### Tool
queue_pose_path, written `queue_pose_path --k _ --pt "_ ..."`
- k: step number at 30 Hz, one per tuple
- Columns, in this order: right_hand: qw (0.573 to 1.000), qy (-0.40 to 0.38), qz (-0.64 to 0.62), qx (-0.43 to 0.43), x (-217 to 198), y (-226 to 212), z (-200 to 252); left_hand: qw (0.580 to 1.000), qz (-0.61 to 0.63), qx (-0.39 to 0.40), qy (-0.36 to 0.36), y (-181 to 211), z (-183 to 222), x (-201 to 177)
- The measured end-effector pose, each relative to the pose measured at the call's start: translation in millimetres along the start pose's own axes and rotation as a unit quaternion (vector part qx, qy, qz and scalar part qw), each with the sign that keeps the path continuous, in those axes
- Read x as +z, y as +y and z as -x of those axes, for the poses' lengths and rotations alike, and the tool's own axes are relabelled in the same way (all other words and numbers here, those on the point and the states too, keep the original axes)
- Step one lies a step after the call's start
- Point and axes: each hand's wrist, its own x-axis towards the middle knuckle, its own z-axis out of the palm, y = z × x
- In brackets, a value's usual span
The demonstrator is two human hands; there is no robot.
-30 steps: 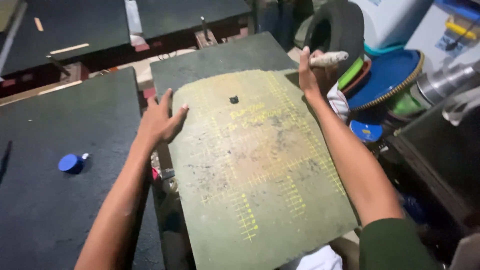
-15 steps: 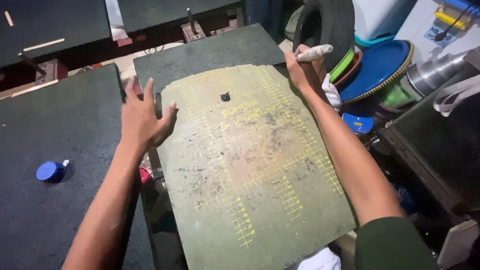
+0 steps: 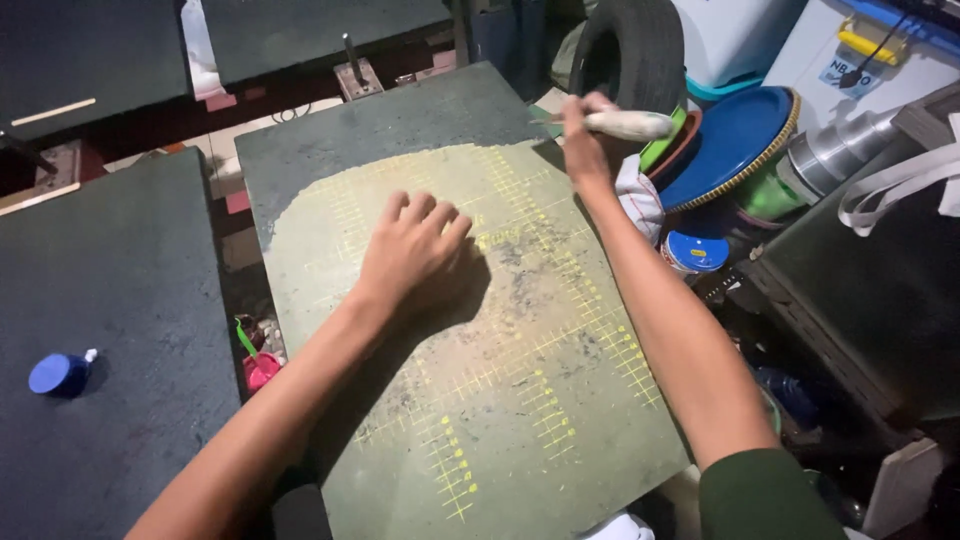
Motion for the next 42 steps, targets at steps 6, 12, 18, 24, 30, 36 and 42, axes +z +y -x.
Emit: queue_pose_path --k 6,12,18,24,30,36,42 --pt "0.950 0.060 -0.007 0.305 -19 -47 7 0.948 0.201 -0.181 -0.168 -12 -69 76" --pt "0.948 0.118 0.024 0.296 -20 -48 8 0.899 0.293 -0.229 -0.230 -23 -122 143" --pt "0.946 0.106 0.026 0.306 -20 -61 9 0.873 0.326 -0.231 -0.278 -25 -151 149" --pt "0.940 0.127 -0.018 0.316 -20 -54 5 0.914 0.212 -0.172 -0.300 -19 -164 133" --pt "0.886 0.156 -0.169 0.403 -27 -55 -3 0.960 0.165 -0.083 -0.212 -15 -161 161" --pt "0.865 0.159 -0.160 0.449 -28 -53 -9 0.954 0.171 -0.110 -0.219 -11 -159 170" --pt "0.864 0.127 -0.167 0.458 -30 -52 -8 0.920 0.149 -0.106 -0.347 -6 -158 184"
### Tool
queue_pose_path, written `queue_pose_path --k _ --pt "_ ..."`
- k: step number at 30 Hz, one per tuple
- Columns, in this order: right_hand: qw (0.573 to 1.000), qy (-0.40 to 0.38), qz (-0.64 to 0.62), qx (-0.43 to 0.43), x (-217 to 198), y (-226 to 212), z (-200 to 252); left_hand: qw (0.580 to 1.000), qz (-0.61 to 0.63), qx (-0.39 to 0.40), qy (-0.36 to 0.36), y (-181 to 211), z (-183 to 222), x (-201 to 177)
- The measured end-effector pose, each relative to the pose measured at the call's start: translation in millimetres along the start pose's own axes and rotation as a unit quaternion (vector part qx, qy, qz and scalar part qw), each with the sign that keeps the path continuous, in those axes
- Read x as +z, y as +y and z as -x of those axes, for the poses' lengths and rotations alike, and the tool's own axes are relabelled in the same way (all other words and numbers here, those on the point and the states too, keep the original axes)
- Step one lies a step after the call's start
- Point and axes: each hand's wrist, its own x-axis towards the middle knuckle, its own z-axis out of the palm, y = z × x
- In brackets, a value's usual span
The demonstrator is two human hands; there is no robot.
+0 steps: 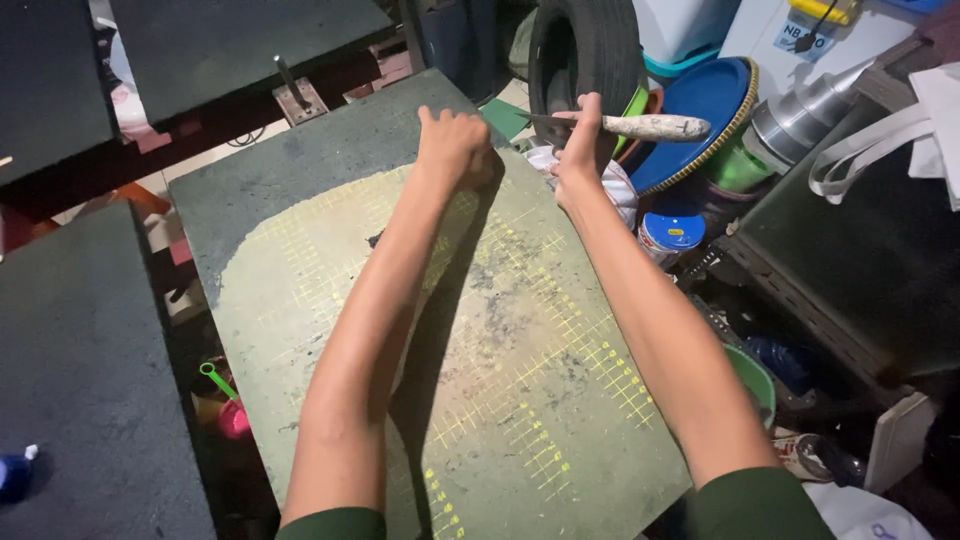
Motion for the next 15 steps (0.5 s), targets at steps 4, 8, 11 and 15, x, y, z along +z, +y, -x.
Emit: queue_pose_path --k 4,8,11,15 --pt "1.000 -0.006 0.009 -0.014 -1 -3 9 0.999 0.024 -0.017 0.022 4 13 5" --pt "0.994 0.046 0.014 -0.097 4 8 8 0.996 0.052 -0.031 0.071 -1 3 33" --pt "0.995 0.044 0.012 -0.089 6 11 1 0.993 0.069 -0.058 0.070 1 11 26" --pt "0.995 0.046 -0.002 -0.084 6 16 -12 0.991 0.082 -0.074 0.077 10 38 5"
